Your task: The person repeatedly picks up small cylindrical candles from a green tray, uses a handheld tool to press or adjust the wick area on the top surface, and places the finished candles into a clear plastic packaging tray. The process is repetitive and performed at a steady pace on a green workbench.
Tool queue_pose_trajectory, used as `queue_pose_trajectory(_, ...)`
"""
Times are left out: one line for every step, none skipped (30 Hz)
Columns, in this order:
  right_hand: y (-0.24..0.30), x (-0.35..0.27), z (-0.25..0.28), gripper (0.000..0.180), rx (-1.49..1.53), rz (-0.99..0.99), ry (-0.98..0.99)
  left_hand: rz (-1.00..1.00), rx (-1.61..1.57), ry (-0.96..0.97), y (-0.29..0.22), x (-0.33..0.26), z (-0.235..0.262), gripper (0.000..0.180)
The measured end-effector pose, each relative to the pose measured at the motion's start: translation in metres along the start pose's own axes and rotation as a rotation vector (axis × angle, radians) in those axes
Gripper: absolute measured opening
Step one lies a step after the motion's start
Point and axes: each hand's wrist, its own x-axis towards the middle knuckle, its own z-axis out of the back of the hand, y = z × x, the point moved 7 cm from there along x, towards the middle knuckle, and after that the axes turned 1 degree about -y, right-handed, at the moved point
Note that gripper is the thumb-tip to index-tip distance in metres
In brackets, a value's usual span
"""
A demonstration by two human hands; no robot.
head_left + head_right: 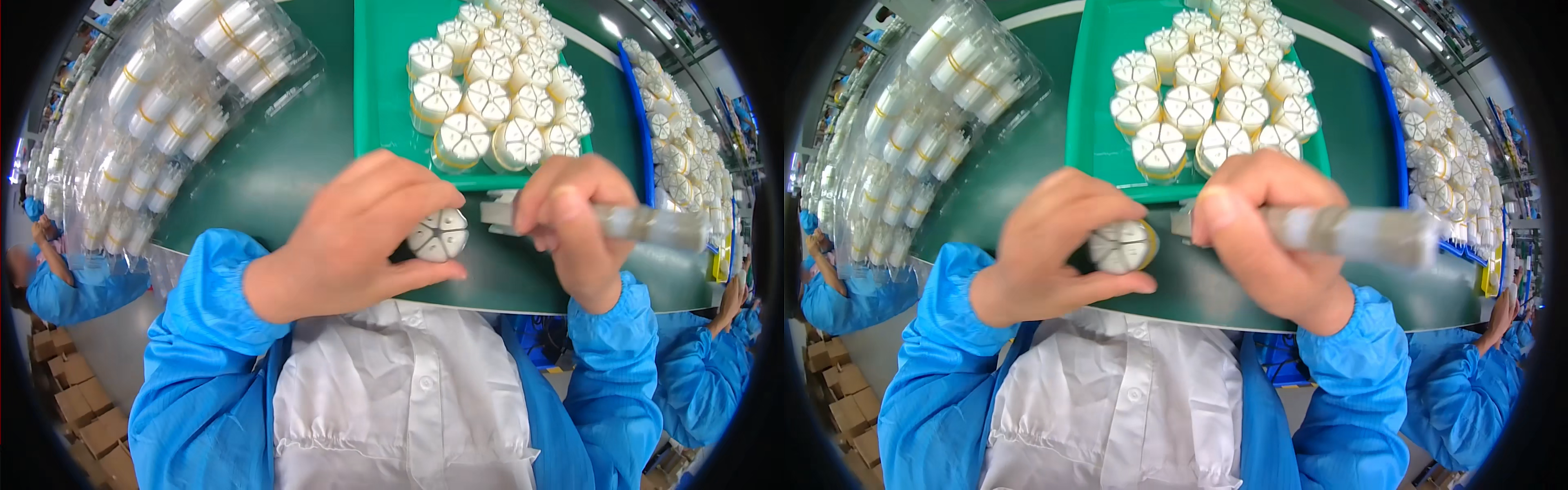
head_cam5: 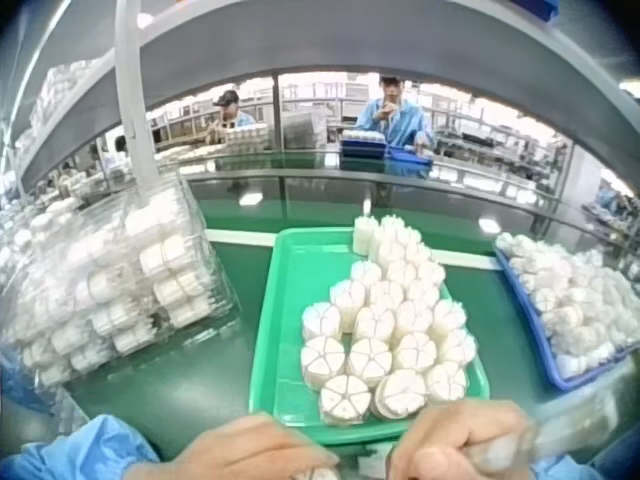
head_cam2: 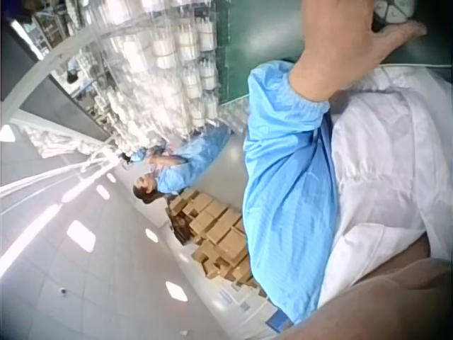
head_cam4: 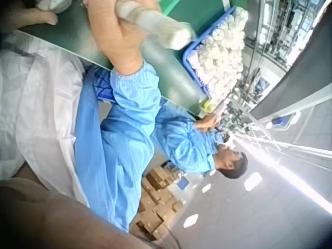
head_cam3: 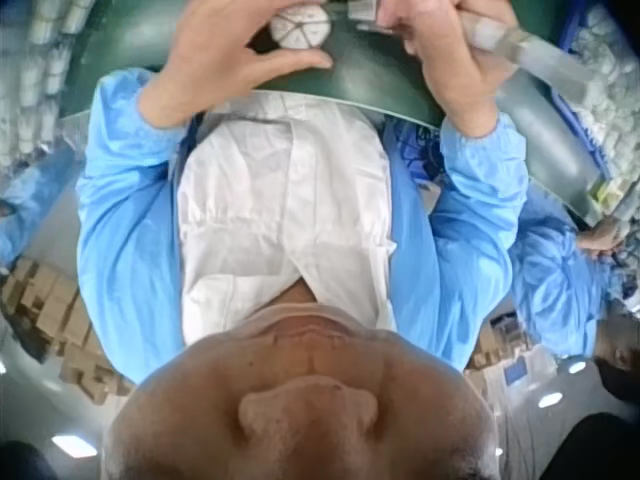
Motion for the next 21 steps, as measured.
queue_pose_trajectory(0.002,0.001,0.001,0.017,0.041,-0.008,-0.001,0.058,-0.001,-0.023,0.005,-0.009,-0.014,0.058)
queue_pose_trajectory(0.003,0.001,0.004,0.017,0.079,-0.018,-0.013,0.060,0.011,-0.041,0.004,-0.010,-0.018,0.058)
queue_pose_trajectory(0.003,0.000,0.004,0.017,0.094,-0.031,-0.017,0.063,0.024,-0.060,0.003,-0.011,-0.020,0.058)
queue_pose_trajectory(0.002,-0.001,0.002,0.017,0.112,-0.047,-0.017,0.065,0.037,-0.079,0.001,-0.012,-0.023,0.058)
queue_pose_trajectory(0.003,-0.002,0.001,0.018,0.128,-0.062,-0.023,0.062,0.018,-0.102,-0.001,-0.011,-0.026,0.058)
queue_pose_trajectory(0.003,-0.004,0.000,0.018,0.144,-0.080,-0.028,0.053,0.025,-0.109,-0.003,-0.010,-0.027,0.058)
queue_pose_trajectory(0.004,-0.005,-0.001,0.018,0.124,-0.091,-0.023,0.044,0.031,-0.116,-0.004,-0.010,-0.029,0.058)
queue_pose_trajectory(0.005,-0.005,-0.002,0.018,0.112,-0.097,-0.019,0.038,0.040,-0.123,-0.005,-0.010,-0.030,0.058)
queue_pose_trajectory(0.006,-0.006,-0.002,0.019,0.100,-0.103,-0.015,0.034,0.056,-0.135,-0.006,-0.010,-0.031,0.058)
queue_pose_trajectory(0.007,-0.008,-0.003,0.020,0.086,-0.111,-0.012,0.031,0.072,-0.147,-0.007,-0.011,-0.031,0.058)
queue_pose_trajectory(0.009,-0.010,-0.004,0.020,0.059,-0.102,-0.016,0.029,0.090,-0.159,-0.007,-0.011,-0.031,0.058)
queue_pose_trajectory(0.011,-0.009,-0.004,0.021,0.027,-0.088,-0.012,0.019,0.109,-0.185,-0.008,-0.012,-0.031,0.058)
queue_pose_trajectory(0.012,-0.009,-0.005,0.022,-0.007,-0.074,-0.008,0.010,0.127,-0.212,-0.010,-0.012,-0.034,0.058)
queue_pose_trajectory(0.012,-0.008,-0.005,0.023,-0.047,-0.055,0.003,0.002,0.144,-0.237,-0.011,-0.012,-0.035,0.058)
queue_pose_trajectory(0.012,-0.007,-0.006,0.023,-0.087,-0.041,0.039,0.005,0.157,-0.235,-0.010,-0.013,-0.035,0.058)
queue_pose_trajectory(0.011,-0.007,-0.008,0.022,-0.126,-0.026,0.075,0.009,0.170,-0.232,-0.010,-0.013,-0.036,0.058)
queue_pose_trajectory(0.011,-0.006,-0.008,0.021,-0.166,-0.016,0.138,0.014,0.183,-0.231,-0.010,-0.014,-0.036,0.058)
queue_pose_trajectory(0.011,-0.006,-0.010,0.020,-0.205,-0.006,0.201,0.017,0.183,-0.217,-0.010,-0.014,-0.036,0.059)
queue_pose_trajectory(0.009,-0.006,-0.011,0.020,-0.216,-0.024,0.206,0.020,0.184,-0.202,-0.010,-0.014,-0.037,0.060)
queue_pose_trajectory(0.009,-0.006,-0.011,0.020,-0.230,-0.040,0.206,0.017,0.185,-0.187,-0.010,-0.012,-0.037,0.061)
queue_pose_trajectory(0.010,-0.005,-0.011,0.021,-0.243,-0.055,0.206,0.024,0.174,-0.197,-0.010,-0.012,-0.036,0.060)
